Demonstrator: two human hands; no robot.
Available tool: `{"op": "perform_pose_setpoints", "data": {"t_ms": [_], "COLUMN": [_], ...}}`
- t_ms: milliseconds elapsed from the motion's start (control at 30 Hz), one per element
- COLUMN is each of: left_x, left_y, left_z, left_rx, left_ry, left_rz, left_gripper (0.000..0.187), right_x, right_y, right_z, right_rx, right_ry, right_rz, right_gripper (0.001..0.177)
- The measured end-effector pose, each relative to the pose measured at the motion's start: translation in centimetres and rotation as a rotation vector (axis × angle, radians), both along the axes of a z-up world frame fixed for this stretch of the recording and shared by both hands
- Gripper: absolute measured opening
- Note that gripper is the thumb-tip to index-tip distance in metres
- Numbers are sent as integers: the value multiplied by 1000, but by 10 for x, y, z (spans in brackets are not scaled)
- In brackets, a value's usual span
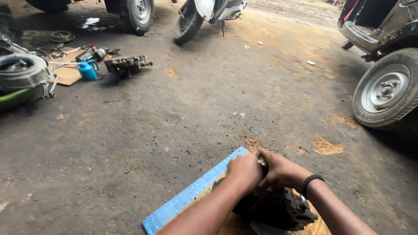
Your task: Inspecting and handling a removed engine or alternator part in an auto repair setting.
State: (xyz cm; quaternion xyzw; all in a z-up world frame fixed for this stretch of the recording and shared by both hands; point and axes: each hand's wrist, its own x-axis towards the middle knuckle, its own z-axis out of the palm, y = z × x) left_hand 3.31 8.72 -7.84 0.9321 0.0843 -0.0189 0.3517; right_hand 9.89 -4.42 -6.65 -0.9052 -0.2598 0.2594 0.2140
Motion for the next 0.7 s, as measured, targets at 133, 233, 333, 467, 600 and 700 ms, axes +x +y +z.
{"op": "perform_pose_setpoints", "data": {"t_ms": [133, 233, 333, 467, 600, 700], "left_x": [2, -19, -18, -37, -68, -73], "left_y": [40, 82, 87, 79, 62, 76], "left_z": [-62, -10, -10, -45, -55, -43], "left_rx": [-74, -349, -443, -691, -754, -566], "left_ry": [-152, 121, -18, -62, -3, -106], "left_rz": [191, 192, 167, 105, 114, -23], "left_gripper": [41, 21, 16, 23, 24, 21], "right_x": [-9, -4, -5, -13, -8, 8], "right_y": [1, 2, -5, 12, 6, 2], "right_z": [22, 25, 27, 51, 49, 48], "right_rx": [49, 7, -64, -253, -231, -120], "right_ry": [147, 223, 130, 16, -59, -31], "right_rz": [-65, -26, 116, 133, 209, 301], "right_gripper": [76, 85, 86, 96, 100, 99]}}
